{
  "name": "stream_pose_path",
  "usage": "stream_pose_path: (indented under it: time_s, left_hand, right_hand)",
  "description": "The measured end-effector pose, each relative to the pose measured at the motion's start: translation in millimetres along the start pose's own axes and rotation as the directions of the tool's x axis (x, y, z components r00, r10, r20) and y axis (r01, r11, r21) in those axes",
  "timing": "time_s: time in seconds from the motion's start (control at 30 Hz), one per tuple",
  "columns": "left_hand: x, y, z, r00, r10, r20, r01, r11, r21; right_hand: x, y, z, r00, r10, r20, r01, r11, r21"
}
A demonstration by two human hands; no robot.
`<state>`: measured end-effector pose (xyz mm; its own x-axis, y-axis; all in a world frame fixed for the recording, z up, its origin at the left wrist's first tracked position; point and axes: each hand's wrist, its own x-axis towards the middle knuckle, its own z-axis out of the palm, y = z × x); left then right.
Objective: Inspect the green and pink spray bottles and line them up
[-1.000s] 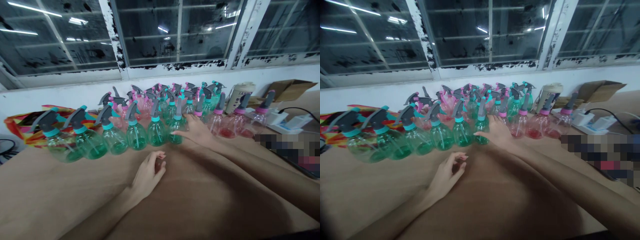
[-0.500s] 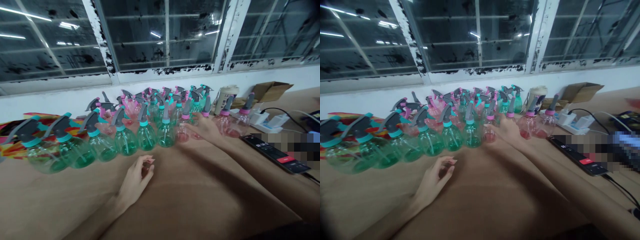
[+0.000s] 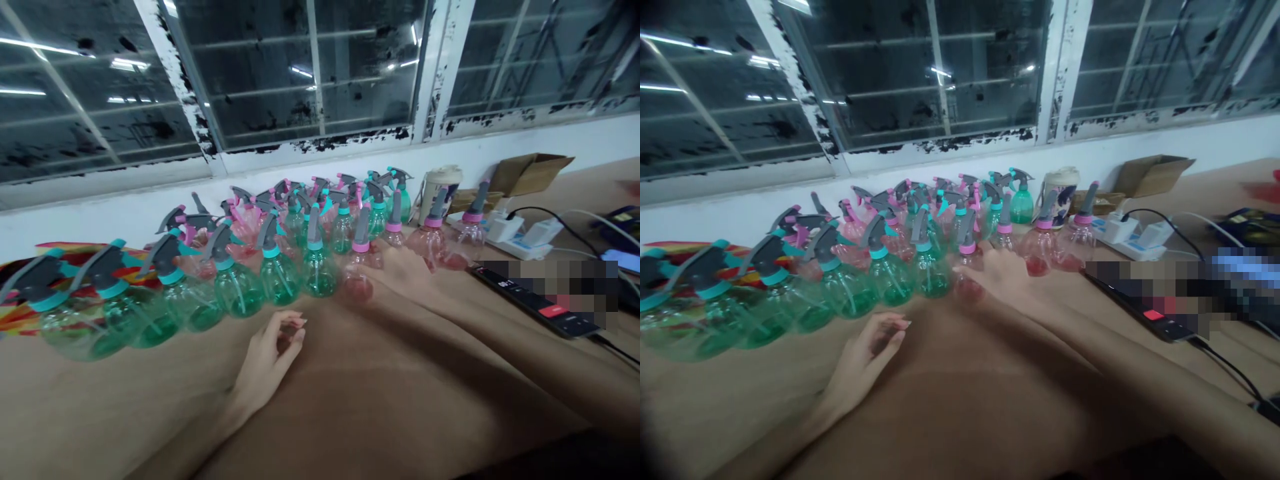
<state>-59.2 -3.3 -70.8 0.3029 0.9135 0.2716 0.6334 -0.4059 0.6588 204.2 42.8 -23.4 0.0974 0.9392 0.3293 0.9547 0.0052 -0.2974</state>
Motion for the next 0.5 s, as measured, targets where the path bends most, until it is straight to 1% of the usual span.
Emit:
stream_pose_path:
  time_s: [0.07, 0.13, 0.2, 0.27, 0.33, 0.4, 0.5]
  left_hand:
    - [7, 12, 3.7, 1.000, 0.003, 0.008, -0.003, 0.998, -0.070]
    - [14, 26, 6.9, 1.000, 0.010, 0.022, -0.007, 0.991, -0.133]
    - [22, 43, 8.6, 0.999, 0.038, 0.030, -0.033, 0.986, -0.162]
    - [27, 58, 8.1, 0.997, 0.078, 0.026, -0.072, 0.981, -0.178]
    - [31, 71, 6.0, 0.994, 0.098, 0.041, -0.087, 0.972, -0.218]
    - [31, 79, 3.2, 0.995, 0.090, 0.049, -0.074, 0.961, -0.267]
    - [30, 80, -0.8, 0.996, 0.090, 0.021, -0.078, 0.941, -0.328]
  right_hand:
    - [-12, 0, -4, 1.000, -0.019, 0.007, 0.019, 1.000, 0.007]
    - [-24, -2, -7, 0.997, -0.072, 0.001, 0.072, 0.997, 0.034]
    - [-38, -6, -9, 0.986, -0.168, -0.012, 0.168, 0.983, 0.071]
    - [-52, -14, -9, 0.964, -0.265, -0.024, 0.266, 0.958, 0.109]
    - [-65, -25, -9, 0.943, -0.331, -0.026, 0.331, 0.931, 0.155]
    - [-76, -38, -7, 0.923, -0.384, -0.040, 0.383, 0.899, 0.214]
    - [-85, -57, 0, 0.894, -0.435, -0.106, 0.446, 0.849, 0.282]
